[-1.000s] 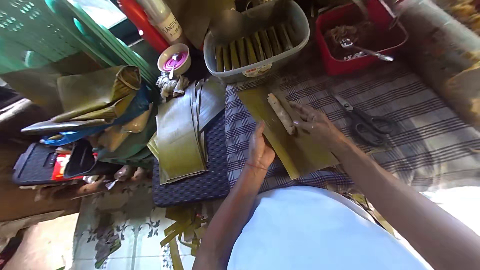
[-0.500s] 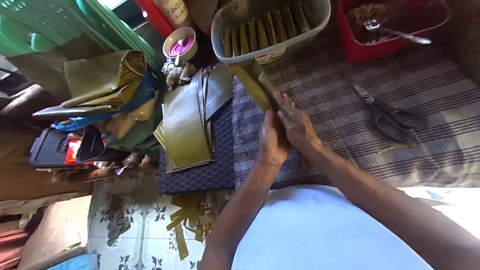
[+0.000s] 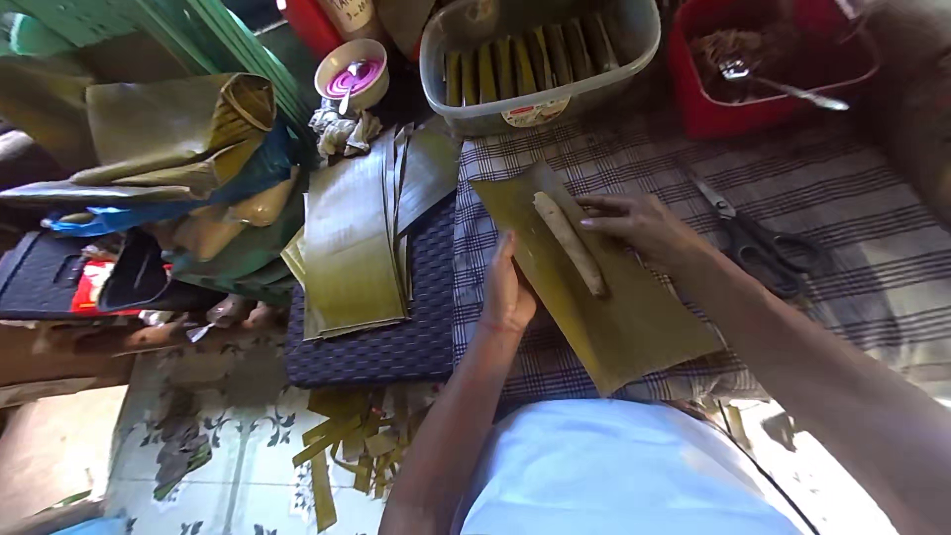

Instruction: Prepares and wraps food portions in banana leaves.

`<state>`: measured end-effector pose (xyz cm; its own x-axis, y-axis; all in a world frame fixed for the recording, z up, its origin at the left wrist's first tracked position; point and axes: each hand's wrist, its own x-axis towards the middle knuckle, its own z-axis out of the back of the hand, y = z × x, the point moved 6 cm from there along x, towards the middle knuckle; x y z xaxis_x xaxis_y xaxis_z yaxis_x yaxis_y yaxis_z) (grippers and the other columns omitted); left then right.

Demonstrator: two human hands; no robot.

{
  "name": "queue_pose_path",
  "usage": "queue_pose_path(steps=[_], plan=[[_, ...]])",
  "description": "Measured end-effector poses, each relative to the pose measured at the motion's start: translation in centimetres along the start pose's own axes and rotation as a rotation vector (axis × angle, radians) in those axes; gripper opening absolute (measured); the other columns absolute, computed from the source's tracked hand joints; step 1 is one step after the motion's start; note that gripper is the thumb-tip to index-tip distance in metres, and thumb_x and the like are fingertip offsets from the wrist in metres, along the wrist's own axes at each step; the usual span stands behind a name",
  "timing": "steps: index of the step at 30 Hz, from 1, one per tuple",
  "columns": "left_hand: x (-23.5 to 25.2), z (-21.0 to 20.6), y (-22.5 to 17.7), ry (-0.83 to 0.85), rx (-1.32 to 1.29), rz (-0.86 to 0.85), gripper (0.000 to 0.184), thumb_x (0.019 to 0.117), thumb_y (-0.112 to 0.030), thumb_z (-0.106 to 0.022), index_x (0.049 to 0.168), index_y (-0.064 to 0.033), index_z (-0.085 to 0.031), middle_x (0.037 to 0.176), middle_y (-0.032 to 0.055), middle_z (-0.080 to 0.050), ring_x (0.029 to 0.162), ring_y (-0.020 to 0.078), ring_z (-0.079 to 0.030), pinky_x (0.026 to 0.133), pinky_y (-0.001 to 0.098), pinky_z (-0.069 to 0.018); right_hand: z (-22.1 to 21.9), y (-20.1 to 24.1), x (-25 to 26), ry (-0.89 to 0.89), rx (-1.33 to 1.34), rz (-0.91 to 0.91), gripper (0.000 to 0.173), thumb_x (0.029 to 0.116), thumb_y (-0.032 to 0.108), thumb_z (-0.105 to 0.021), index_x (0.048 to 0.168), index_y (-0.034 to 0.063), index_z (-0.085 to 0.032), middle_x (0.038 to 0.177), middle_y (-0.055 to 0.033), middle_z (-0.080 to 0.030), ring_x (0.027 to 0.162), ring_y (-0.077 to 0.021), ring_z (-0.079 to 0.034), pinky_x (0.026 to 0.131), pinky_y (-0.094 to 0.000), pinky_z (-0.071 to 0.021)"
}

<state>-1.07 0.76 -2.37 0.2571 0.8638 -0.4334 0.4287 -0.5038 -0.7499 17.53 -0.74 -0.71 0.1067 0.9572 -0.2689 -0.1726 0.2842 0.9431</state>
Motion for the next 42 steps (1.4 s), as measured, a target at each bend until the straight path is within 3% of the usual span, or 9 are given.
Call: queue_pose_path(steps=[6, 12, 16, 20, 24, 26, 33, 39, 42], plan=[[2.8, -1.0, -1.0, -0.066, -0.09, 0.025, 0.038, 0.1103, -0.041, -0.037, 0.129, -0.0138, -0.057, 0.109, 0.0056, -0.069, 0.097, 0.0157, -0.069, 0.082, 0.0363, -0.0591, -3.5, 2.9, 2.2, -0.07, -0.082, 0.035, 0.032, 0.1093, 0.015, -0.048, 0.13, 0.0003, -0.066, 0.127, -0.0168, -0.067, 0.114, -0.0232, -0.064, 0.101, -0.0438, -0.0483], [2.7, -1.4, -1.5, 0.033, -0.088, 0.027, 0.039, 0.1094, -0.044, -0.037, 0.125, -0.0164, -0.06, 0.106, 0.0036, -0.071, 0.094, 0.0146, -0.07, 0.08, 0.0357, -0.0602, -3.9, 3.3, -0.5, -0.196, -0.172, 0.282, 0.053, 0.1079, 0.027, -0.053, 0.156, 0.0096, -0.043, 0.144, -0.0174, -0.059, 0.121, -0.0312, -0.063, 0.101, -0.0497, -0.0505], [3.3, 0.3, -1.6, -0.024, -0.102, -0.015, 0.03, 0.1093, -0.034, -0.041, 0.127, -0.0159, -0.059, 0.108, 0.0035, -0.07, 0.097, 0.0148, -0.07, 0.083, 0.0361, -0.06, -1.3, 0.8, 0.9, -0.159, -0.066, -0.006, 0.047, 0.1002, 0.022, -0.067, 0.141, 0.0015, -0.058, 0.128, -0.0176, -0.067, 0.112, -0.0241, -0.066, 0.098, -0.0435, -0.0518], [3.3, 0.2, -0.8, -0.084, -0.049, 0.052, 0.034, 0.1102, -0.036, -0.04, 0.129, -0.0134, -0.057, 0.109, 0.006, -0.068, 0.097, 0.016, -0.068, 0.082, 0.036, -0.0585, -2.3, 1.2, 2.0, -0.103, -0.321, -0.011, 0.028, 0.1073, 0.019, -0.055, 0.106, -0.0046, -0.07, 0.099, -0.0215, -0.067, 0.093, -0.0322, -0.064, 0.087, -0.0544, -0.0482], [3.4, -0.6, -1.4, 0.0, -0.093, 0.072, 0.037, 0.1101, -0.042, -0.035, 0.122, -0.0163, -0.058, 0.102, 0.0034, -0.069, 0.09, 0.0138, -0.07, 0.077, 0.0345, -0.0594, -4.9, 3.7, -0.7, -0.212, -0.243, 0.203, 0.038, 0.1109, 0.019, -0.044, 0.138, -0.0012, -0.061, 0.141, -0.019, -0.06, 0.127, -0.0288, -0.058, 0.107, -0.0479, -0.0449], [2.9, -1.6, -1.9, 0.115, -0.11, 0.071, 0.044, 0.1092, -0.049, -0.029, 0.118, -0.0197, -0.06, 0.099, -0.0007, -0.07, 0.088, 0.0099, -0.069, 0.075, 0.0311, -0.0583, -7.5, 4.7, -2.0, -0.208, -0.327, 0.457, 0.047, 0.1108, 0.017, -0.036, 0.155, 0.003, -0.044, 0.163, -0.0119, -0.039, 0.153, -0.0256, -0.032, 0.125, -0.041, -0.0264], [-0.9, -3.2, -3.6, 0.222, -0.104, -0.035, 0.049, 0.1114, -0.046, -0.022, 0.135, -0.017, -0.053, 0.122, 0.0044, -0.067, 0.114, 0.0167, -0.066, 0.096, 0.0403, -0.0555, -5.7, 5.3, -0.1, -0.228, -0.355, 0.465, 0.049, 0.1118, 0.018, -0.034, 0.157, -0.0015, -0.038, 0.166, -0.0142, -0.032, 0.157, -0.032, -0.021, 0.128, -0.0481, -0.0138], [-0.1, -2.9, -4.0, 0.307, -0.231, 0.005, 0.049, 0.1095, -0.046, -0.021, 0.105, -0.0239, -0.065, 0.095, -0.0059, -0.072, 0.088, 0.0044, -0.07, 0.075, 0.0244, -0.0586, -10.3, 7.1, -3.8, -0.173, -0.393, 0.686, 0.047, 0.1107, 0.02, -0.037, 0.154, 0.0044, -0.047, 0.163, -0.01, -0.04, 0.155, -0.0264, -0.027, 0.128, -0.049, -0.0175], [0.1, -2.3, -4.1, 0.308, -0.281, -0.024, 0.043, 0.1111, -0.043, -0.025, 0.123, -0.0206, -0.059, 0.113, 0.0012, -0.07, 0.107, 0.0143, -0.068, 0.091, 0.0375, -0.0577, -6.9, 5.7, -0.7, -0.235, -0.486, 0.577, 0.049, 0.1112, 0.019, -0.033, 0.155, 0.001, -0.042, 0.164, -0.0136, -0.038, 0.156, -0.0326, -0.025, 0.128, -0.051, -0.0151]])
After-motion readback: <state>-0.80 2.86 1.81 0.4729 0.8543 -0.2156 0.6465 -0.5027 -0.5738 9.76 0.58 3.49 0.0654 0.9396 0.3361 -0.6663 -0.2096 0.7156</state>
